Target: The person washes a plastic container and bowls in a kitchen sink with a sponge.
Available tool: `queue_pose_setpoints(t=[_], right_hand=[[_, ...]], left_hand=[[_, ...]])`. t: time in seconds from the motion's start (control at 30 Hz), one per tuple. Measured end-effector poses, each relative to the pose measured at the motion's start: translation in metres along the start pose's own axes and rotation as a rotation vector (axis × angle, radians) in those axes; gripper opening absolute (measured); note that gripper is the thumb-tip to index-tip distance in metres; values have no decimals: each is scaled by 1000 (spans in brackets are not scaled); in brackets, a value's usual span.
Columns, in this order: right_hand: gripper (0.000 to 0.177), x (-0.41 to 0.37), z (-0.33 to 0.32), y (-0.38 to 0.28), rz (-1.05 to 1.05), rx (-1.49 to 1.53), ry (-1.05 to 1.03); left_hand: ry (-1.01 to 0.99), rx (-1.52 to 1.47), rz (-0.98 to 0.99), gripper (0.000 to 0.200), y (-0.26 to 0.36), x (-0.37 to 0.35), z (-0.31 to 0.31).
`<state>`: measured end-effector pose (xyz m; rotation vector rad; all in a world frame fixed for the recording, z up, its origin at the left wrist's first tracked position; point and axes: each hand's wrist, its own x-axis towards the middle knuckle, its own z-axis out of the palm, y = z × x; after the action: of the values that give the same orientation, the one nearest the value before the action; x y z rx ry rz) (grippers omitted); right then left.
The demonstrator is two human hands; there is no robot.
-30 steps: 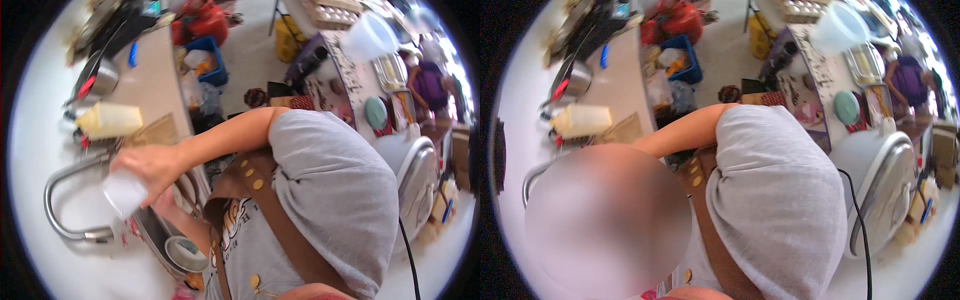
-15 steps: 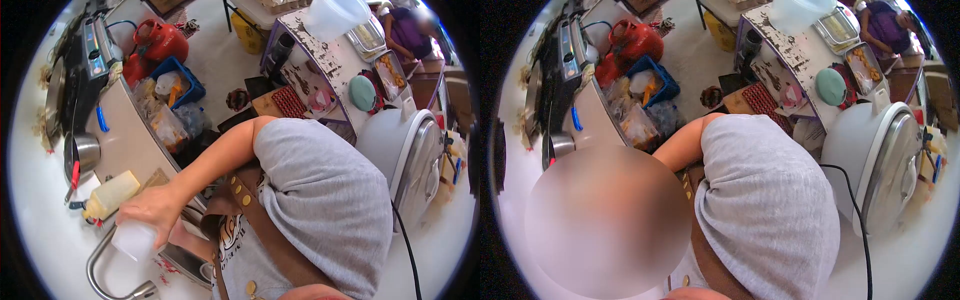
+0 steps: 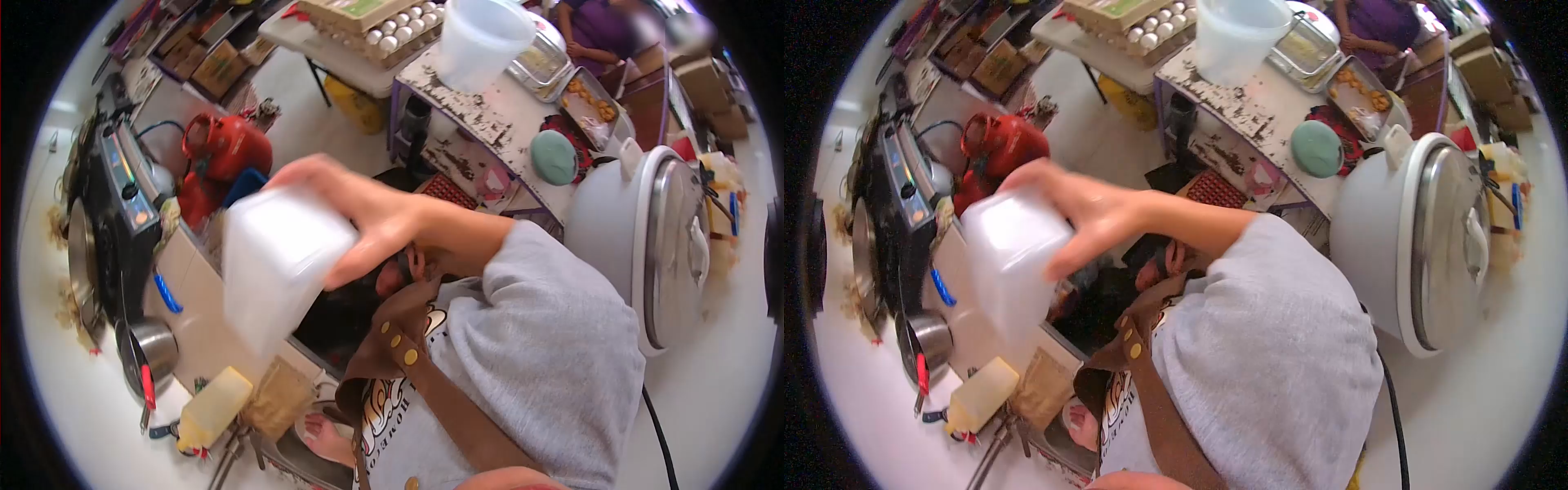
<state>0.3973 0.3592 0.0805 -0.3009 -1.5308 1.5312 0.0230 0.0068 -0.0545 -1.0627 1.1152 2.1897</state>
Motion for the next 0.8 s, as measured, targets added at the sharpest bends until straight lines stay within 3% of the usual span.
queue_pose_setpoints(t=[0.1,0.13,0.17,0.23,0.33,0.5,0.53,0.57,0.63,0.67,0.8], right_hand=[[93,-50,-37,-33,54,-197,280],[91,-65,-44,-53,161,-380,332],[91,-79,-55,-54,112,-568,394],[90,-96,-56,-81,385,-794,511],[87,-115,-72,-74,719,-814,618],[85,-193,-120,49,686,-1311,728],[83,-205,-122,70,831,-1360,793],[78,-213,-120,86,782,-1414,885],[75,-232,-127,114,683,-1450,966],[75,-239,-130,125,652,-1408,1019],[78,-257,-149,158,544,-1333,1115]], left_hand=[[5,129,4,32,-6,-8,12],[1,165,4,31,-7,-2,13],[-22,212,19,30,-11,5,15],[-45,285,35,28,-15,14,16],[-70,370,66,26,-21,22,23],[-81,429,109,22,5,28,22],[-81,433,122,21,11,28,20],[-87,435,135,20,20,28,17],[-144,443,135,19,29,18,15],[13,381,212,21,21,11,19],[-23,419,153,22,14,6,16]])
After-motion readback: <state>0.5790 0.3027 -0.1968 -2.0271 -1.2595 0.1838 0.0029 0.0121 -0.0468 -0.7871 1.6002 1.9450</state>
